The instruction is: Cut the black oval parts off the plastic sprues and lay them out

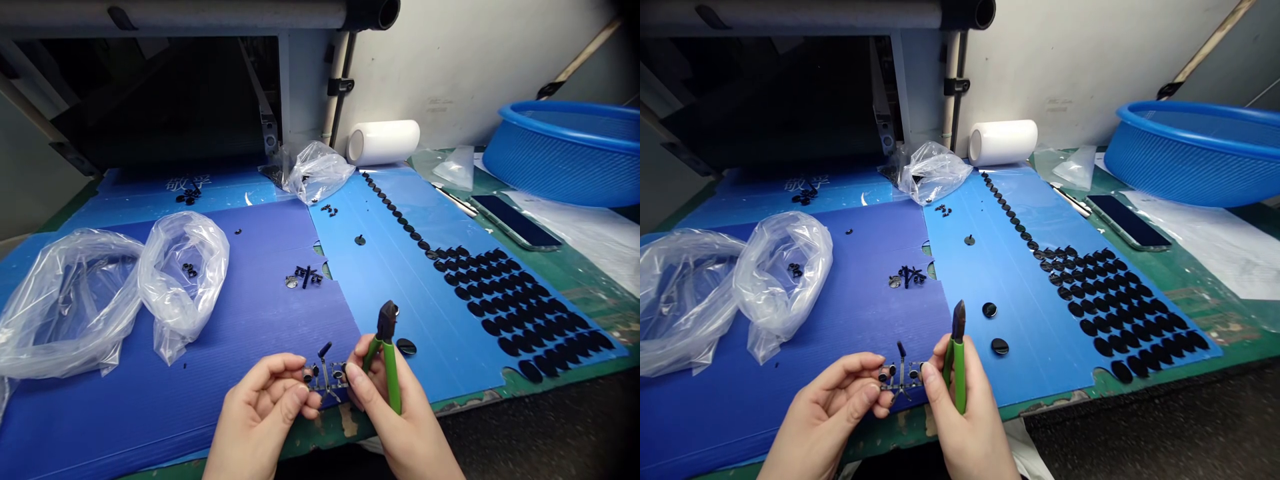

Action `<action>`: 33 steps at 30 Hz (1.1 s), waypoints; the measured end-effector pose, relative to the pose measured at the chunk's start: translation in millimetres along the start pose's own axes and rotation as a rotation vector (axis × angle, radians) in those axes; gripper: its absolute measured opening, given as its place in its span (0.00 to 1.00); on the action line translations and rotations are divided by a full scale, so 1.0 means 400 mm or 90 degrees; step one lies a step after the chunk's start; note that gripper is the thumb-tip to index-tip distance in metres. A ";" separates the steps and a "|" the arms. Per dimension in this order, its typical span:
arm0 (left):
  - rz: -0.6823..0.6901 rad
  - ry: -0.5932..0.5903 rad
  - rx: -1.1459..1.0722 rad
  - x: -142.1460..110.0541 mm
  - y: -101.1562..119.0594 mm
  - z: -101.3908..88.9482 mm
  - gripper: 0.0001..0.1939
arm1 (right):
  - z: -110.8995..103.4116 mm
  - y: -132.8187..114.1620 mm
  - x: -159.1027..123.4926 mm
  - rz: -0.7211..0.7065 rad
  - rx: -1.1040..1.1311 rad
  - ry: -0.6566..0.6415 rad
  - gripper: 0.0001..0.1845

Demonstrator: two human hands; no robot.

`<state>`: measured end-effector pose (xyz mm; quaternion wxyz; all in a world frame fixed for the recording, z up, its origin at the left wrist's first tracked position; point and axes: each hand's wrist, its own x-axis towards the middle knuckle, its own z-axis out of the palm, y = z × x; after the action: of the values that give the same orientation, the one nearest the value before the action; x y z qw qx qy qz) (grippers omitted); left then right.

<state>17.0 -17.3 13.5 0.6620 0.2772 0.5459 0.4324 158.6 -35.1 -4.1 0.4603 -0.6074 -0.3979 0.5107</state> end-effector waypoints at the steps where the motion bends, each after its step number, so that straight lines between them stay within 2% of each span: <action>1: 0.000 -0.003 0.000 0.000 0.000 -0.001 0.12 | 0.001 -0.001 -0.002 -0.001 0.003 0.002 0.09; 5: 0.000 -0.004 -0.013 -0.004 0.001 -0.003 0.12 | 0.004 -0.006 -0.010 -0.011 0.021 0.028 0.09; 16: 0.010 -0.004 -0.040 -0.008 -0.002 -0.003 0.10 | 0.007 -0.012 -0.014 -0.007 0.032 0.026 0.09; 22: 0.008 0.009 -0.051 -0.008 0.001 0.001 0.11 | 0.027 -0.026 -0.021 0.000 0.063 0.106 0.09; 25: 0.012 0.010 -0.048 -0.009 -0.003 0.000 0.12 | 0.033 -0.030 -0.023 0.004 0.055 0.105 0.10; 30: 0.004 -0.002 -0.058 -0.009 -0.004 -0.007 0.12 | 0.016 -0.033 -0.015 -0.013 0.024 0.065 0.10; 33: -0.026 -0.067 -0.077 -0.008 -0.002 -0.018 0.11 | -0.011 -0.046 0.007 -0.022 -0.001 -0.040 0.07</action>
<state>10.4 -21.2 12.5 0.7139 0.2477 0.4886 0.4362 163.1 -28.4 13.2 0.4559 -0.5845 -0.4231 0.5211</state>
